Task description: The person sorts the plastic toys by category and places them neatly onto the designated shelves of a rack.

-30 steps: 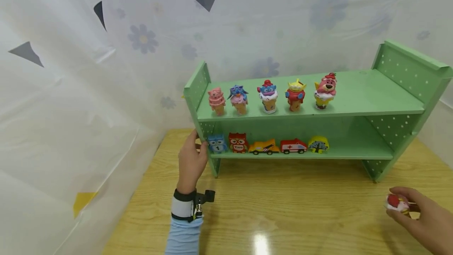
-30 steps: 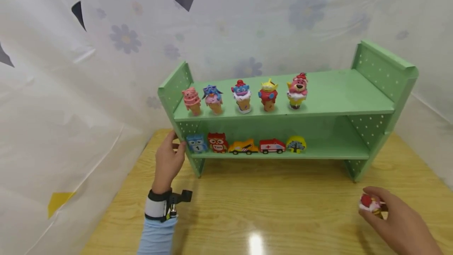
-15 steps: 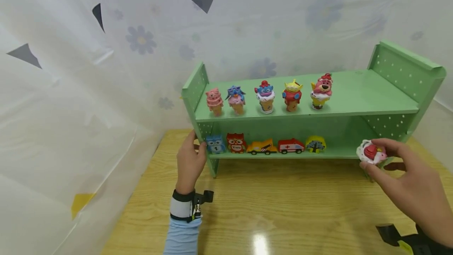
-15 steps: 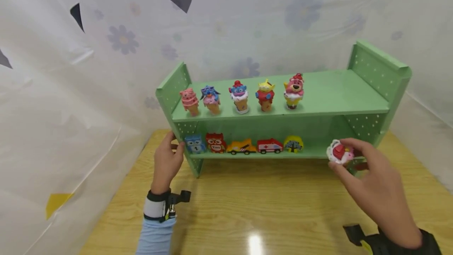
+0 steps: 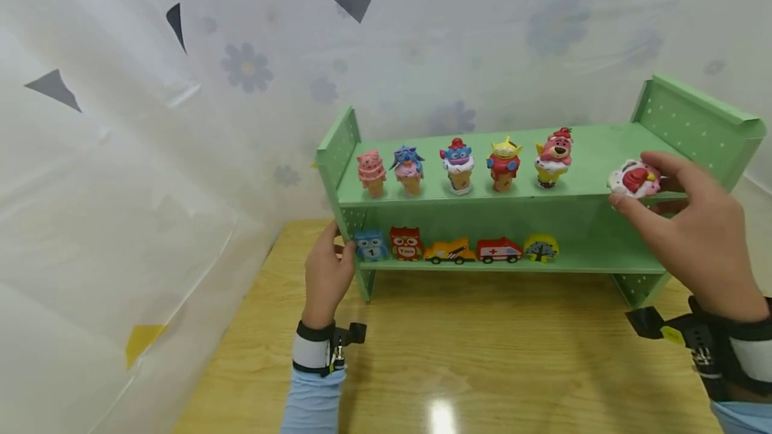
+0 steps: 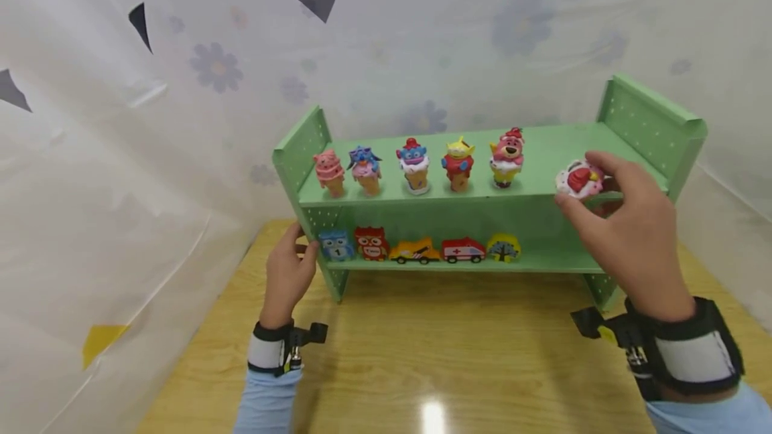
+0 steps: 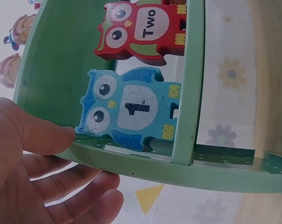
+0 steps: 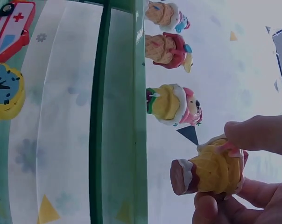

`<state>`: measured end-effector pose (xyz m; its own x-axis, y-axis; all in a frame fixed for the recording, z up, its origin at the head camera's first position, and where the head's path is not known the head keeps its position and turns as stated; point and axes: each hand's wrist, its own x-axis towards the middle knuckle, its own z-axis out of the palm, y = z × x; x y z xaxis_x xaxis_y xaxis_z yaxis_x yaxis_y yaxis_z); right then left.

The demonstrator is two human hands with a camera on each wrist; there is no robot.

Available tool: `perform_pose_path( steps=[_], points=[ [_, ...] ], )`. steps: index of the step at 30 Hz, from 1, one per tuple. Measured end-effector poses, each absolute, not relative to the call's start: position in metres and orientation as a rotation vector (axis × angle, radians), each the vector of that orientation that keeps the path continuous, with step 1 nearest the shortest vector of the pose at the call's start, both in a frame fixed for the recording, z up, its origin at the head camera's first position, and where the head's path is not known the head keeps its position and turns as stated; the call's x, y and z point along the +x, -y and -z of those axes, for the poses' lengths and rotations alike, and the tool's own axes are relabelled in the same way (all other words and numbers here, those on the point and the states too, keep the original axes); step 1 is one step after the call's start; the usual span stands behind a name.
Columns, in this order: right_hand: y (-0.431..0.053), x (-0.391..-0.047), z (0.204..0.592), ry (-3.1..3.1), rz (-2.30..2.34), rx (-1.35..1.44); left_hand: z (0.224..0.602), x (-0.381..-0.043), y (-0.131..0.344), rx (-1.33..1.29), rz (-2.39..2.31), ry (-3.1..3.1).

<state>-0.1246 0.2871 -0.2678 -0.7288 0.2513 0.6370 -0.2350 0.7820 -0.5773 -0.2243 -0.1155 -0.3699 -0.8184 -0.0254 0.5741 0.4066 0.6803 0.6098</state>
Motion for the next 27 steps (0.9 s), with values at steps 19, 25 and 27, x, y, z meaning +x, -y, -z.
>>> perform_pose_path(
  steps=[19, 25, 27],
  points=[
    [-0.295, -0.173, 0.255, 2.280, -0.906, -0.043, 0.370, -0.227, 0.109, -0.307, 1.043, 2.337],
    [-0.299, -0.173, 0.255, 2.330, -0.927, -0.068, 0.370, -0.229, 0.108, -0.313, 1.041, 2.336],
    [-0.300, -0.172, 0.254, 2.353, -0.932, -0.080, 0.370, -0.229, 0.107, -0.312, 1.044, 2.334]
  ],
)
